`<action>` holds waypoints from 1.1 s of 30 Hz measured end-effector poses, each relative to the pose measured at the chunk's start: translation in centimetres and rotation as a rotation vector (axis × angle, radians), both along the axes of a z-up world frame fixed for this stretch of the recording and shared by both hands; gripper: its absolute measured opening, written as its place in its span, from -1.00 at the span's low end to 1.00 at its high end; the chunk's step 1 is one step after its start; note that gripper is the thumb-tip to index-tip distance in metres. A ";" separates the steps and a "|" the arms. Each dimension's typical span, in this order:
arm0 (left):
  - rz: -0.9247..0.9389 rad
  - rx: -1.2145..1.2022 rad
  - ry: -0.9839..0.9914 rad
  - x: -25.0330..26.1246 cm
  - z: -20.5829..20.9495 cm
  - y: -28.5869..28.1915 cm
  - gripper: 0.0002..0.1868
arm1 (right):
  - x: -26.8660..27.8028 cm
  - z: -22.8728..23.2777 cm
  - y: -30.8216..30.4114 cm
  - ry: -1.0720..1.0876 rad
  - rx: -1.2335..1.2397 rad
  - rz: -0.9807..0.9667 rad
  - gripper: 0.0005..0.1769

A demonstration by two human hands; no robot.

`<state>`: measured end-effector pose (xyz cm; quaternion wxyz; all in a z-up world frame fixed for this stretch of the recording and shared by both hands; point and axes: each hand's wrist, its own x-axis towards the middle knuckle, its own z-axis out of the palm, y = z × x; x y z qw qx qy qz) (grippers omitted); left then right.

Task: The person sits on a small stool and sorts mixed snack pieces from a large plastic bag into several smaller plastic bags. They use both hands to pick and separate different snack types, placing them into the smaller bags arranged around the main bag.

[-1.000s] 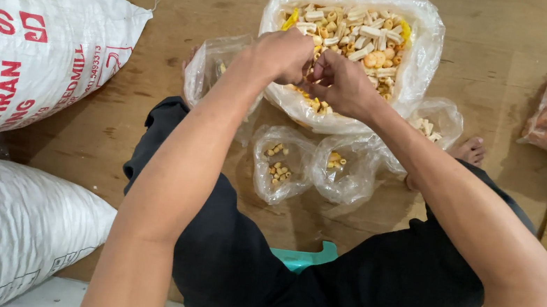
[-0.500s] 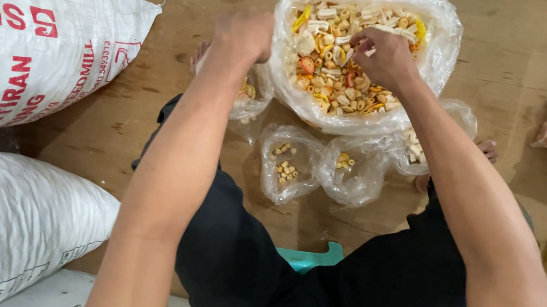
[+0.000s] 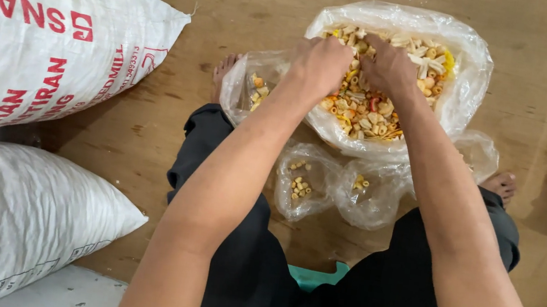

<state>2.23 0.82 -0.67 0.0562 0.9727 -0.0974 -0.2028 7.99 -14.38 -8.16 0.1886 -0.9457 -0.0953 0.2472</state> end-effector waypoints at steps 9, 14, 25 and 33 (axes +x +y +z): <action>0.002 -0.016 0.095 0.1 1.1 0.2 -0.73 | -0.3 1.6 -0.3 0.167 -0.149 0.037 -0.62; -0.038 -0.049 0.039 1.4 -3.4 -0.2 -0.79 | -0.3 -2.4 -2.7 -0.027 -0.052 0.077 -0.41; -0.136 -0.040 0.086 0.5 -4.6 -1.2 -0.70 | -1.7 0.0 -5.5 -0.082 0.115 0.141 -0.54; -0.234 0.003 0.177 0.3 -6.6 -3.1 -0.69 | -5.1 4.9 -8.4 0.200 0.262 0.090 -0.61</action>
